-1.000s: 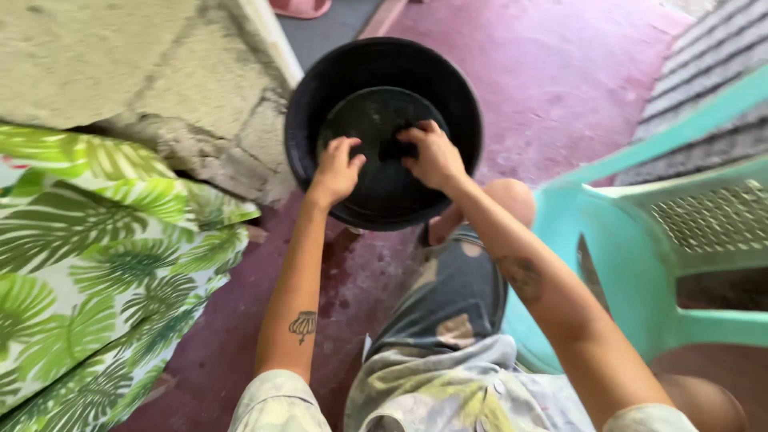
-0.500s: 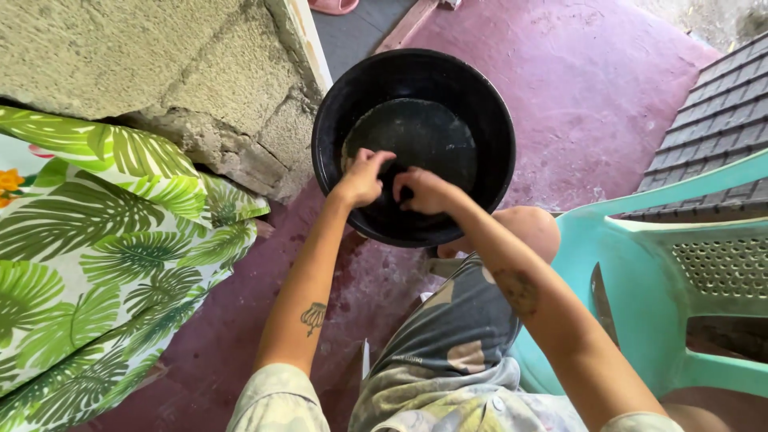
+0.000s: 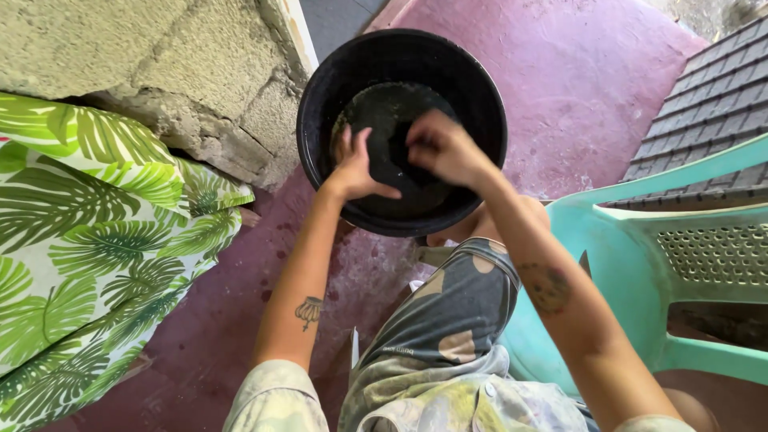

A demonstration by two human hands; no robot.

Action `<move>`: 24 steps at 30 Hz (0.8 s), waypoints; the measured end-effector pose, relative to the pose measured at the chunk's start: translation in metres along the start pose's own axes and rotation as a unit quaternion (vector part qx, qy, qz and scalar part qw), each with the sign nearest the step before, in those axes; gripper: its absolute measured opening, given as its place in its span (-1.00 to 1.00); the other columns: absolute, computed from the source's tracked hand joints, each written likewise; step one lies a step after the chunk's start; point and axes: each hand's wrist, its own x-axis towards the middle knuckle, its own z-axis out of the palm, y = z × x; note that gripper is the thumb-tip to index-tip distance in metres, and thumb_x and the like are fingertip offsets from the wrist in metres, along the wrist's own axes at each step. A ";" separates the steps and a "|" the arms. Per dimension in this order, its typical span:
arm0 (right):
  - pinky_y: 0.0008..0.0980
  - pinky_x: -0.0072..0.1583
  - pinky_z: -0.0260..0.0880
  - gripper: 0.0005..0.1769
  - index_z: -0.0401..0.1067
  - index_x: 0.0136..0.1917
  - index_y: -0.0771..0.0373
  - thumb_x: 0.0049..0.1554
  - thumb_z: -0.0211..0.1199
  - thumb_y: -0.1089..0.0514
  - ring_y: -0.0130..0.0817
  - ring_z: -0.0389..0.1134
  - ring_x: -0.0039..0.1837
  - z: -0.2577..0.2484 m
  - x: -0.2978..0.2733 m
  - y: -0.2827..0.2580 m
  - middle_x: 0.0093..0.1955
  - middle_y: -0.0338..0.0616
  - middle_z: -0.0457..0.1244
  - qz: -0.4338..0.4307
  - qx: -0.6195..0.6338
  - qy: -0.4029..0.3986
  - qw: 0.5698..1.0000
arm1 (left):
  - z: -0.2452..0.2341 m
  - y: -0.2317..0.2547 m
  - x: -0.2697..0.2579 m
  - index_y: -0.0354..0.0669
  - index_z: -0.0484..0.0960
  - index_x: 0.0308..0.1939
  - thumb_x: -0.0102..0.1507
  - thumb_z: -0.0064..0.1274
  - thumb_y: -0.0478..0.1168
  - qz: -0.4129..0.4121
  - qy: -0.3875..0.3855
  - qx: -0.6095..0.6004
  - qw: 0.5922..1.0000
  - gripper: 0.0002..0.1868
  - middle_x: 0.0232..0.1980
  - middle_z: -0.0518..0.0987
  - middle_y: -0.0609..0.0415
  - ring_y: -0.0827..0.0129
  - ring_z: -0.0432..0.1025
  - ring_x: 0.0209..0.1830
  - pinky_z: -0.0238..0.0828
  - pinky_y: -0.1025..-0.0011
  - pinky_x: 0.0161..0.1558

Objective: The recorder uses a knife to cut away excess plastic or debris and clean the back of a plastic chair.

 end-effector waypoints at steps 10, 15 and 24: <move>-0.47 -0.12 0.25 -0.83 0.43 -0.06 0.19 0.06 0.16 0.36 -0.49 0.25 -0.11 -0.021 0.023 -0.030 -0.14 -0.32 0.25 0.243 0.377 0.039 0.893 | 0.047 0.007 0.034 0.22 -0.11 0.62 -0.35 0.66 0.06 0.014 -0.042 -0.065 0.997 0.61 0.63 -0.39 -0.42 -0.32 -0.34 0.64 -0.12 -0.05 0.55; -0.52 0.11 0.23 -0.80 0.39 -0.05 0.24 0.02 0.11 0.34 -0.47 0.20 0.05 -0.048 0.023 -0.023 -0.05 -0.27 0.23 0.075 0.437 0.065 0.894 | 0.067 -0.041 0.073 -0.03 0.32 0.51 0.03 0.51 0.02 0.102 0.033 -0.150 0.983 0.04 0.48 0.42 -0.20 -0.09 0.33 0.55 0.28 0.12 0.53; 0.57 0.25 0.07 -0.21 0.19 0.48 -0.26 0.02 0.36 -0.23 0.36 -0.12 0.53 0.045 -0.015 0.039 0.65 0.24 -0.27 0.297 -0.291 -0.004 0.909 | 0.039 -0.014 0.036 -0.09 -0.07 0.49 -0.19 0.62 0.01 0.017 0.110 0.070 0.991 0.39 0.54 -0.20 -0.38 -0.43 -0.29 0.53 -0.15 -0.26 0.45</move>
